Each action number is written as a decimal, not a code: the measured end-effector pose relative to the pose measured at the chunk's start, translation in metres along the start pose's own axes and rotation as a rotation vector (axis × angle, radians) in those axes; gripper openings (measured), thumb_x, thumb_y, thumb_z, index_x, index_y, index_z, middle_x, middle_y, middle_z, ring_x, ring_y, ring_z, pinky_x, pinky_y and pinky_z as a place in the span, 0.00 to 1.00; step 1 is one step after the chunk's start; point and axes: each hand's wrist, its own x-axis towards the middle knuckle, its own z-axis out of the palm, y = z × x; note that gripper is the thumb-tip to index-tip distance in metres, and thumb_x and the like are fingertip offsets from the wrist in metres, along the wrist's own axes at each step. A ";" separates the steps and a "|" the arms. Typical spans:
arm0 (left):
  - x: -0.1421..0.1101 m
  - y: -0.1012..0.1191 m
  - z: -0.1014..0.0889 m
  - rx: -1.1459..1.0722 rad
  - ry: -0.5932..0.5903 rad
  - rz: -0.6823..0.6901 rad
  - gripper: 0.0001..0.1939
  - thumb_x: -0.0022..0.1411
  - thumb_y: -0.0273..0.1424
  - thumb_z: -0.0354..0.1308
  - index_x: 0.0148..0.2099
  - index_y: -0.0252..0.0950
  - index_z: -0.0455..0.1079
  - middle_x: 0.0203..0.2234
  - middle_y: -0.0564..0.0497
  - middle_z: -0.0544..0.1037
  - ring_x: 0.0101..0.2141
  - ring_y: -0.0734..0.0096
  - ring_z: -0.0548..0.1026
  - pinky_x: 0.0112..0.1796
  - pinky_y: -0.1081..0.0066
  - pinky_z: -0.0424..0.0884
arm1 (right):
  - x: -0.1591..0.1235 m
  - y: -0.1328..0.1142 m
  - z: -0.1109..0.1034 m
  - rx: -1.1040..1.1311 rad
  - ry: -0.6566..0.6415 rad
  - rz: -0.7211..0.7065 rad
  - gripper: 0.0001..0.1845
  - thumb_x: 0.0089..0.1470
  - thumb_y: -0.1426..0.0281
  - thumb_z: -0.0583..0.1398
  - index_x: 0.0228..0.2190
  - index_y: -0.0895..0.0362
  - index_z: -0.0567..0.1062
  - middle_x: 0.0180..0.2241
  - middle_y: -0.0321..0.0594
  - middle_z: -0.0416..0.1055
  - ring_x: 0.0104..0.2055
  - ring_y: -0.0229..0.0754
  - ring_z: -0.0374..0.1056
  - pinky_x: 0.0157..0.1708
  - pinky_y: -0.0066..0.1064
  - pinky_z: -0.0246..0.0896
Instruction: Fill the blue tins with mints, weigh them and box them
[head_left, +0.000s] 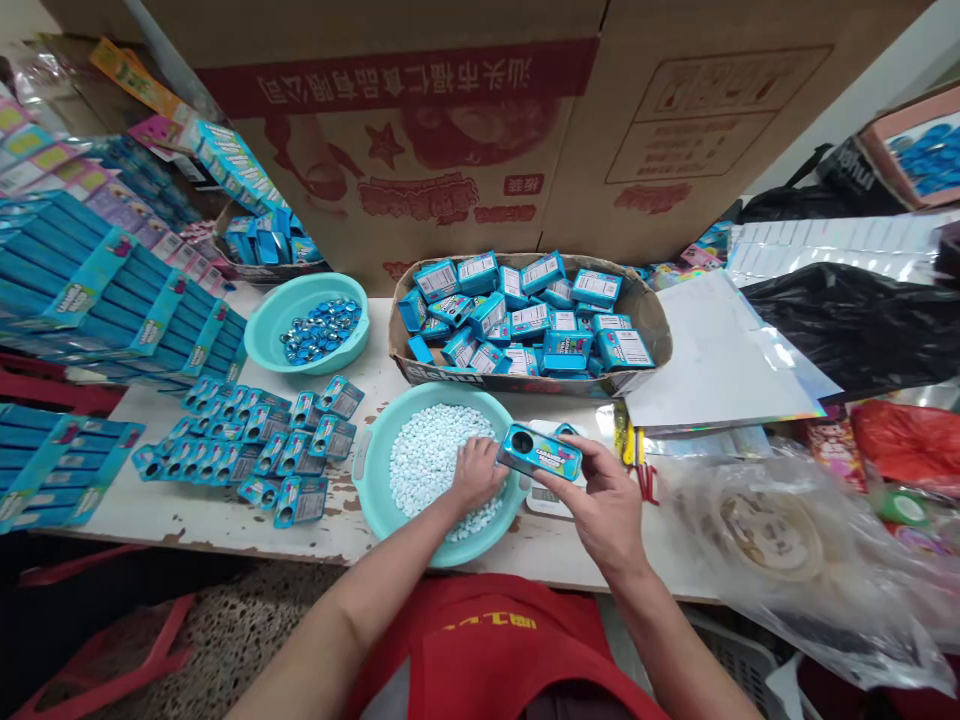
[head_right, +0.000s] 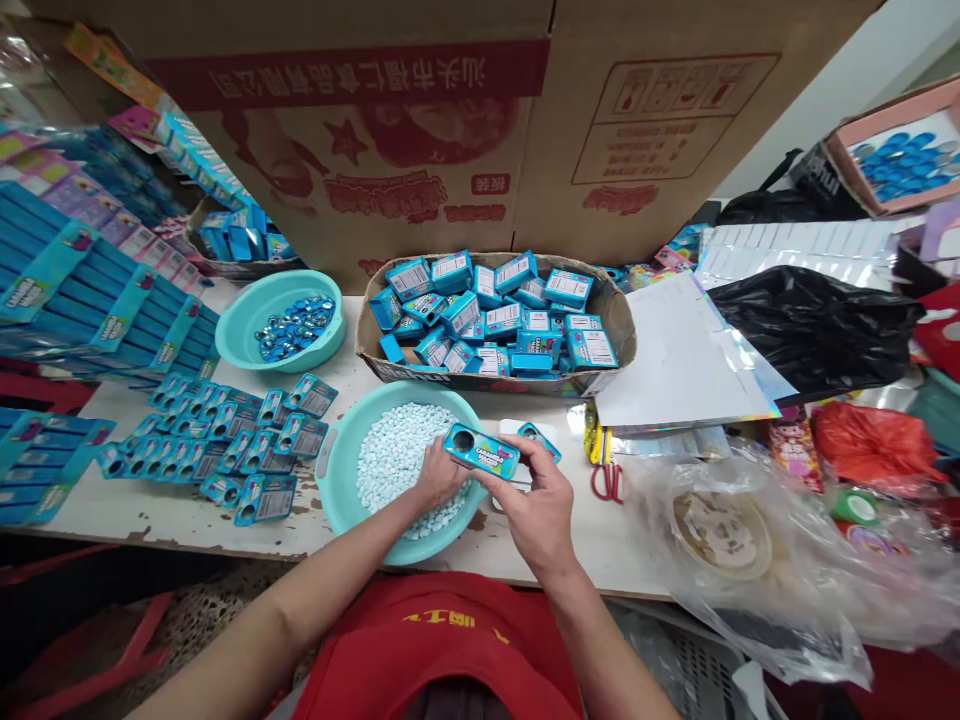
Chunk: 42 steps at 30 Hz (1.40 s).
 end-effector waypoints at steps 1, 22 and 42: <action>-0.006 0.000 0.001 0.056 -0.049 0.055 0.17 0.62 0.38 0.47 0.47 0.37 0.69 0.45 0.42 0.70 0.47 0.53 0.65 0.46 0.55 0.62 | 0.002 0.000 0.003 0.009 0.030 -0.020 0.22 0.39 0.63 0.69 0.39 0.54 0.74 0.38 0.40 0.73 0.39 0.44 0.69 0.41 0.37 0.66; -0.035 -0.011 -0.090 -1.629 0.564 -0.450 0.10 0.48 0.36 0.59 0.27 0.36 0.63 0.19 0.56 0.68 0.21 0.74 0.70 0.23 0.74 0.66 | -0.023 0.066 0.081 -0.463 -0.387 -0.097 0.14 0.44 0.68 0.65 0.37 0.54 0.73 0.36 0.42 0.73 0.41 0.50 0.68 0.41 0.40 0.63; -0.015 0.019 -0.106 -1.595 0.696 -0.474 0.16 0.52 0.40 0.60 0.23 0.35 0.61 0.17 0.57 0.66 0.18 0.77 0.68 0.23 0.74 0.64 | -0.019 0.039 0.071 -0.455 -0.319 -0.074 0.18 0.41 0.66 0.68 0.36 0.54 0.73 0.37 0.40 0.74 0.42 0.49 0.69 0.42 0.39 0.60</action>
